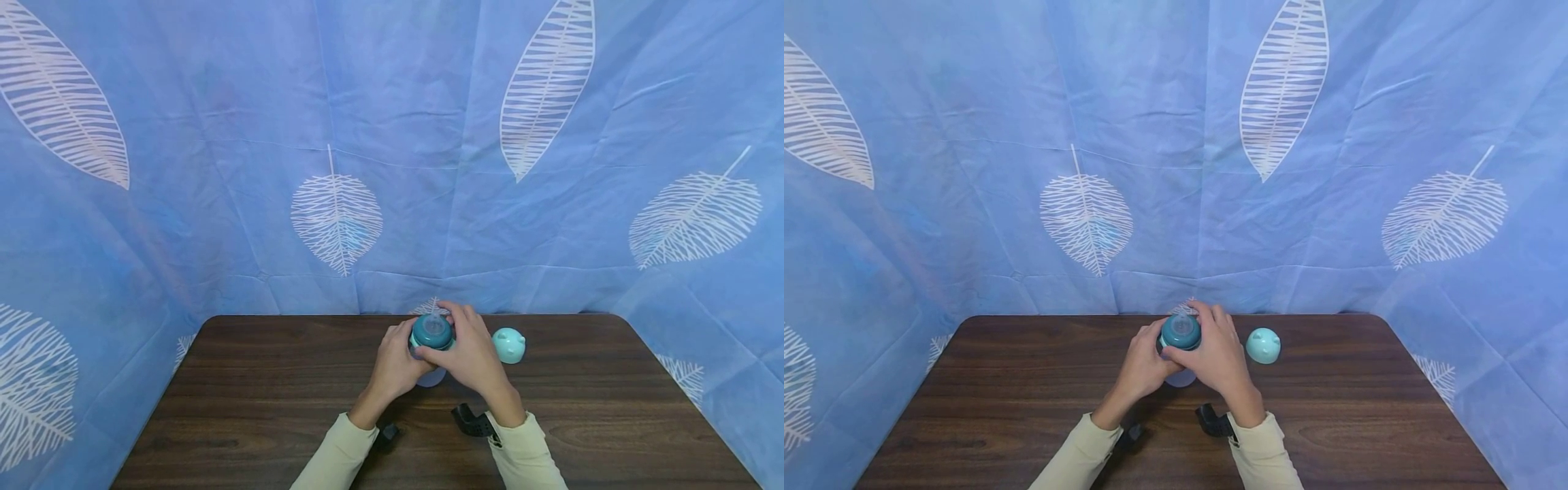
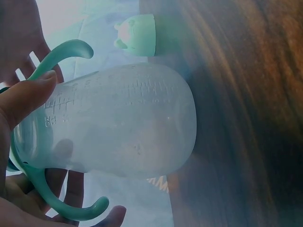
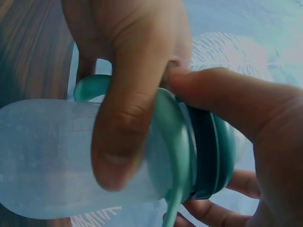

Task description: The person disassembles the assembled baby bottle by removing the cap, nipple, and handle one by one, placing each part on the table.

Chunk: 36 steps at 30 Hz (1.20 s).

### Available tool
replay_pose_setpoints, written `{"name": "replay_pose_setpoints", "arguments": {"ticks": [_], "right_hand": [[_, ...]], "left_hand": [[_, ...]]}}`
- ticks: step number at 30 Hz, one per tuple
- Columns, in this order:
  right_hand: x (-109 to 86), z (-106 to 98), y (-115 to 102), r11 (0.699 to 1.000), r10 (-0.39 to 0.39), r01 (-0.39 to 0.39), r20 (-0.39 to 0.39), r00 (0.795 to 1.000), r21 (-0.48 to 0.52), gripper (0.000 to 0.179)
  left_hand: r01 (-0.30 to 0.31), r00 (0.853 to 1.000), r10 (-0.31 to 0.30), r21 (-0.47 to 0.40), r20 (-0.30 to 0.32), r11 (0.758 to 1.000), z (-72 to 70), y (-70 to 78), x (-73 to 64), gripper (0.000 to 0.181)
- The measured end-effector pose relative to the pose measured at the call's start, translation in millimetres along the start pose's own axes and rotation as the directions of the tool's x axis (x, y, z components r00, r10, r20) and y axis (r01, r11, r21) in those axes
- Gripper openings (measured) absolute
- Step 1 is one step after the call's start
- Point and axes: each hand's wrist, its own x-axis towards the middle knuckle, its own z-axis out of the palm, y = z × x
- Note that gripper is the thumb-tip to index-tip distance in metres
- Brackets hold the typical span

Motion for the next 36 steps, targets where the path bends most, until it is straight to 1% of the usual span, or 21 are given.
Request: {"name": "replay_pose_setpoints", "arguments": {"ticks": [5, 11, 16, 19, 22, 24, 26, 31, 36], "right_hand": [[-0.1, -5.0, 0.8, 0.997, -0.019, 0.017, 0.037, 0.999, 0.077, 0.085], [-0.2, -9.6, 4.3, 0.979, -0.059, 0.042, 0.080, 0.995, 0.201, 0.083], [-1.6, -11.8, 5.6, 0.970, -0.078, 0.051, 0.103, 0.992, 0.238, 0.088], [-1.7, -8.7, 4.6, 0.981, -0.062, 0.046, 0.079, 0.995, 0.187, 0.091], [-0.8, -2.2, 2.5, 0.997, -0.023, 0.021, 0.033, 0.999, 0.076, 0.098], [-0.1, 2.3, 1.1, 1.000, 0.002, -0.002, 0.004, 1.000, 0.008, 0.101], [0.4, 5.7, 0.1, 0.999, 0.011, -0.012, -0.016, 1.000, -0.031, 0.102], [0.3, 8.7, 0.6, 0.998, -0.022, 0.020, -0.045, 0.999, -0.056, 0.093], [-0.4, 5.7, 1.1, 0.999, -0.050, 0.049, -0.036, 0.998, -0.018, 0.086]], "left_hand": [[0.011, 1.000, -0.011, 0.004, 0.007, 1.000, 0.1, -0.2, 0.7, 0.074], [0.017, 1.000, -0.017, 0.002, 0.005, 1.000, 0.8, 0.5, 0.8, 0.074], [0.014, 1.000, -0.014, 0.000, 0.007, 1.000, 0.7, 0.6, 0.1, 0.075], [0.003, 1.000, -0.003, 0.003, 0.002, 1.000, 0.7, 0.0, -0.3, 0.073], [0.003, 1.000, -0.003, 0.002, 0.003, 1.000, 0.8, -0.7, -0.3, 0.070], [0.007, 1.000, -0.007, 0.003, 0.004, 1.000, 0.8, -1.0, 0.0, 0.070], [0.011, 1.000, -0.011, 0.008, 0.007, 1.000, 1.0, -1.0, 0.1, 0.070], [0.018, 1.000, -0.018, 0.012, 0.009, 1.000, 1.0, -0.3, 0.3, 0.072], [0.017, 1.000, -0.017, 0.010, 0.009, 1.000, 0.5, -0.4, 0.2, 0.072]]}}
